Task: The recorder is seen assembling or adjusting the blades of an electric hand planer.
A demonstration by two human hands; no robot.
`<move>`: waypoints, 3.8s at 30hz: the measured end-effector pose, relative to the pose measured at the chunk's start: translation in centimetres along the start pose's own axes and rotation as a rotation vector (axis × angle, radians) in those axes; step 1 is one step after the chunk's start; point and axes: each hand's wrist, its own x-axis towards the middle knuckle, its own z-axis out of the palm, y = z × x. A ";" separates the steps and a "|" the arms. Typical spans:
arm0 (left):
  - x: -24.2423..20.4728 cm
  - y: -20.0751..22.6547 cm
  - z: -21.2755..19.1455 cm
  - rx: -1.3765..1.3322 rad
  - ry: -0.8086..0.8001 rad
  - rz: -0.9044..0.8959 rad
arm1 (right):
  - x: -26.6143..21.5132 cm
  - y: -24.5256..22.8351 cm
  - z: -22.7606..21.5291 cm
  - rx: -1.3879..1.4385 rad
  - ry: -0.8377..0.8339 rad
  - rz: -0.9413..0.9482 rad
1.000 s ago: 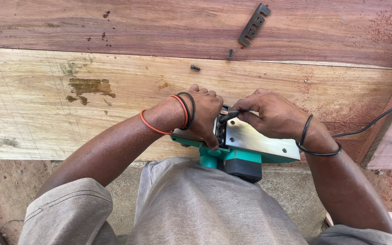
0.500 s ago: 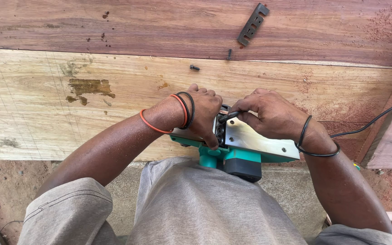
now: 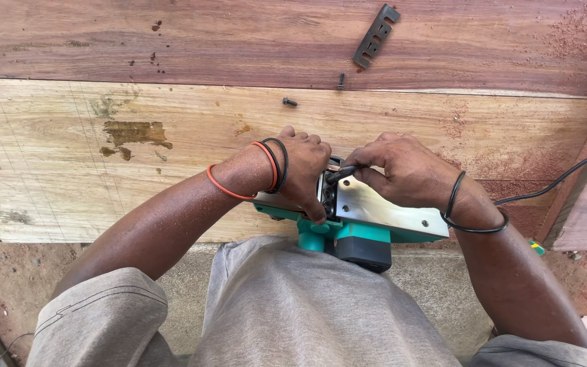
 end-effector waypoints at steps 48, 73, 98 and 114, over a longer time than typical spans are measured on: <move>0.3 -0.1 0.5 0.037 0.036 0.030 | -0.5 -0.1 -0.7 0.062 -0.019 0.206; 0.3 -0.1 0.6 0.019 0.027 0.008 | -1.4 1.9 -0.5 -0.112 0.186 -0.195; 0.2 -0.6 1.4 0.021 0.081 0.021 | 0.6 0.4 5.1 -0.322 0.219 -0.079; 0.0 -0.5 1.2 0.003 0.071 0.011 | 2.8 -1.4 4.6 -0.318 -0.036 0.182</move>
